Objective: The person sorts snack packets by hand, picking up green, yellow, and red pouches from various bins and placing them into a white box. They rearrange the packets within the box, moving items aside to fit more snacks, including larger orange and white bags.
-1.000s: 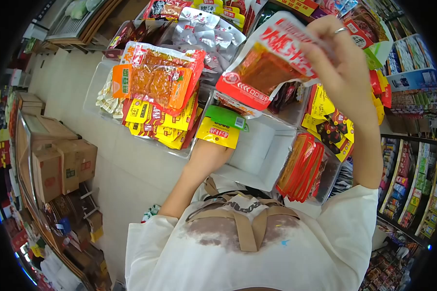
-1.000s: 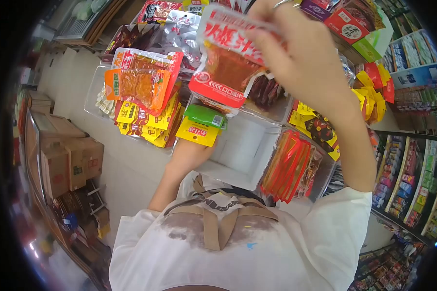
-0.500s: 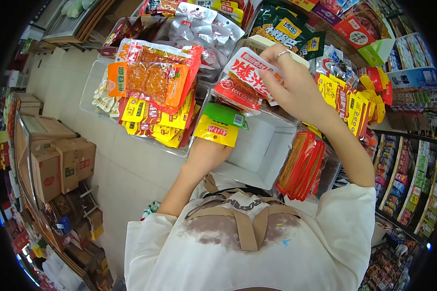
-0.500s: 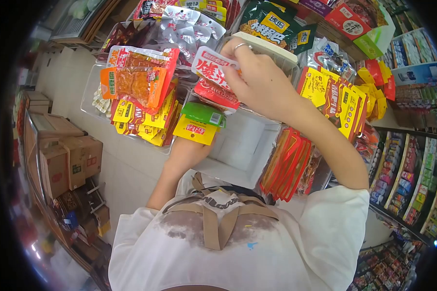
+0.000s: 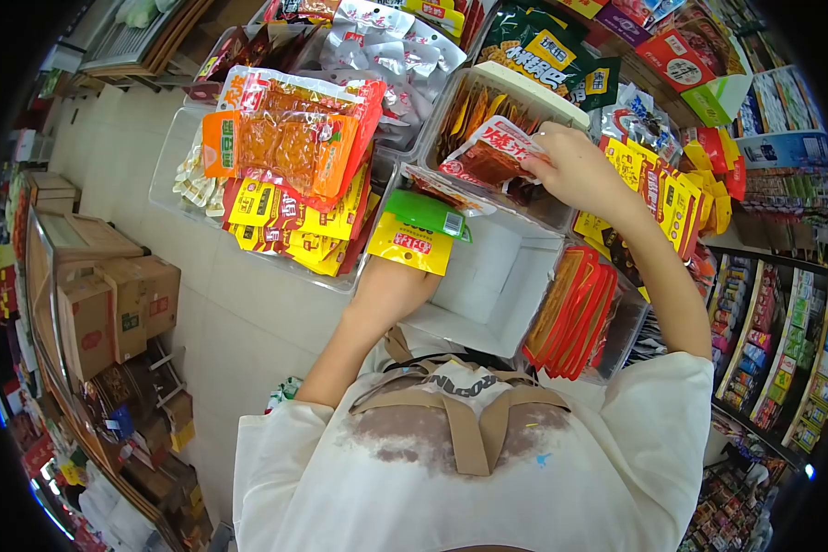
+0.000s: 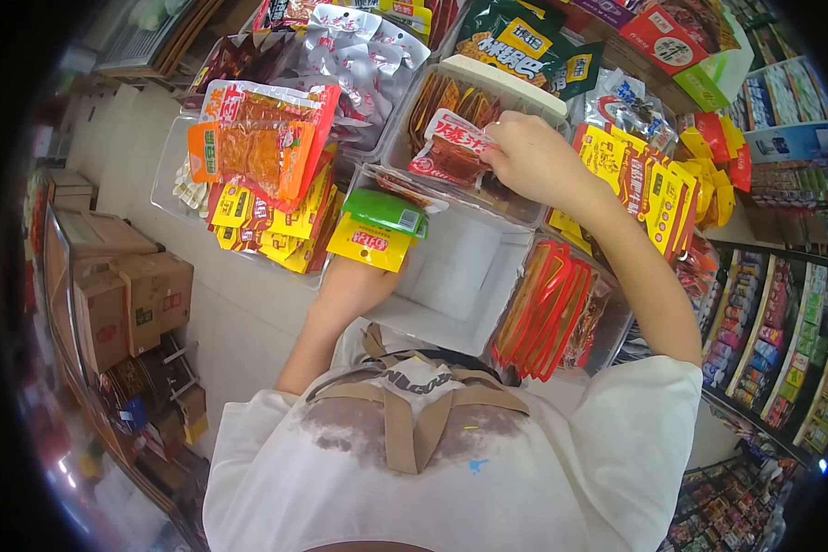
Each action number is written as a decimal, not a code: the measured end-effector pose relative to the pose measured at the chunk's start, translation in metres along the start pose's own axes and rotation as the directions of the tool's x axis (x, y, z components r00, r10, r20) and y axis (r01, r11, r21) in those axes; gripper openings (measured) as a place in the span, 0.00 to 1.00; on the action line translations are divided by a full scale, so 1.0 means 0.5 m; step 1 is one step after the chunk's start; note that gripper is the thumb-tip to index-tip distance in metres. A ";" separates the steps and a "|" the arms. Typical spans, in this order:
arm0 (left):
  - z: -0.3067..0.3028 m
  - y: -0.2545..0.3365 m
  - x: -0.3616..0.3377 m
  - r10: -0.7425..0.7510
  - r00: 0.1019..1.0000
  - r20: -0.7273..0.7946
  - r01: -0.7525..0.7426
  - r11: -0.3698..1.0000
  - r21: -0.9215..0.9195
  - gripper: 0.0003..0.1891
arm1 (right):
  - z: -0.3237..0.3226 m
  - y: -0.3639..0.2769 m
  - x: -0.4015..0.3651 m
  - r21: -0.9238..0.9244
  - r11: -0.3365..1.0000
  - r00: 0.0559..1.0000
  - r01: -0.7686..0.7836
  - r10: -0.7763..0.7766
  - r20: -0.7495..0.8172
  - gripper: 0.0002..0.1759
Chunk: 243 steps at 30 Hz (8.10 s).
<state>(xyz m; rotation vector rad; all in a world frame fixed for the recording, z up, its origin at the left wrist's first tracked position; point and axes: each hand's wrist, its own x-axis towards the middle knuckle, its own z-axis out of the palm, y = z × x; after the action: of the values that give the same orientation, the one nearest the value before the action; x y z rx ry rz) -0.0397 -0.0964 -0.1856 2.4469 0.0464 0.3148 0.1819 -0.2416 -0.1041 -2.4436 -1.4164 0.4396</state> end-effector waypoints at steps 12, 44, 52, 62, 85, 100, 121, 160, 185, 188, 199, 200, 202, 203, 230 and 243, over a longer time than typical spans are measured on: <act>-0.005 0.000 0.003 0.013 0.998 0.064 -0.016 0.999 0.049 0.10 | -0.183 -0.158 -0.087 0.196 0.981 0.815 0.008 0.107 -0.569 0.10; -0.002 0.006 0.006 0.028 0.991 -0.131 -0.040 0.995 -0.087 0.15 | 0.091 -0.160 -0.057 -0.328 0.883 0.892 0.335 -0.409 -0.191 0.21; -0.003 0.005 -0.003 0.015 0.992 -0.124 -0.023 0.998 -0.059 0.14 | 0.076 -0.191 -0.046 -0.371 0.869 0.836 0.327 -0.449 -0.314 0.17; 0.004 0.002 -0.024 0.075 0.997 -0.014 -0.073 0.989 0.127 0.09 | 0.160 -0.145 -0.022 -0.434 0.849 0.895 0.302 -0.409 -0.176 0.11; -0.008 0.005 -0.008 0.091 0.996 -0.001 -0.090 0.986 0.138 0.07 | 0.057 -0.168 -0.017 -0.027 0.974 0.968 0.224 -0.226 -0.112 0.10; -0.020 0.020 -0.007 0.069 0.997 0.020 -0.071 0.992 0.106 0.10 | 0.106 -0.123 -0.001 -0.142 0.979 0.980 0.146 -0.163 -0.114 0.24; -0.028 0.030 -0.012 -0.034 0.982 0.185 0.008 0.990 0.140 0.15 | 0.021 -0.118 -0.060 0.102 0.969 0.968 0.227 -0.213 -0.135 0.19; -0.024 0.020 -0.018 0.025 0.993 0.117 -0.037 0.994 0.101 0.09 | 0.193 -0.105 -0.041 -0.274 0.923 0.780 0.271 -0.044 0.625 0.12; -0.044 0.036 -0.029 -0.080 0.967 0.240 0.054 0.992 0.115 0.11 | 0.147 -0.119 -0.021 -0.163 0.987 0.674 0.013 0.112 0.730 0.21; -0.050 0.038 -0.027 -0.012 0.981 0.194 -0.011 0.993 0.116 0.09 | 0.121 -0.131 -0.042 -0.059 0.994 0.677 -0.090 0.105 0.728 0.28; -0.078 0.047 -0.023 -0.078 0.957 0.280 0.039 0.989 0.143 0.09 | 0.147 -0.167 -0.116 0.328 0.938 0.992 0.114 -0.126 0.015 0.39; -0.077 0.046 -0.024 -0.037 0.967 0.252 0.003 0.991 0.132 0.08 | 0.167 -0.170 -0.105 0.252 0.955 0.986 0.159 -0.166 0.007 0.38; -0.081 0.050 -0.030 -0.064 0.958 0.280 0.025 0.990 0.140 0.09 | 0.166 -0.179 -0.084 0.175 0.964 0.979 0.200 -0.203 -0.001 0.38; -0.083 0.051 -0.034 -0.094 0.948 0.305 0.051 0.988 0.146 0.09 | 0.158 -0.178 -0.073 0.227 0.966 0.981 0.121 -0.152 0.122 0.37; -0.062 0.050 -0.066 0.041 0.980 0.192 -0.055 0.996 0.067 0.12 | 0.186 -0.181 -0.069 -0.082 0.969 0.972 0.231 -0.233 -0.016 0.25; -0.012 0.005 -0.018 0.046 0.993 0.106 -0.058 0.991 0.117 0.11 | 0.140 -0.207 -0.062 -0.183 0.983 0.983 -0.029 0.061 0.172 0.19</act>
<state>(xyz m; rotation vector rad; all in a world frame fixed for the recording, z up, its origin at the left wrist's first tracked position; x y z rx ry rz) -0.0502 -0.0956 -0.1814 2.5834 -0.0441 0.2138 0.0580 -0.2126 -0.1241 -2.6419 -1.5341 0.5752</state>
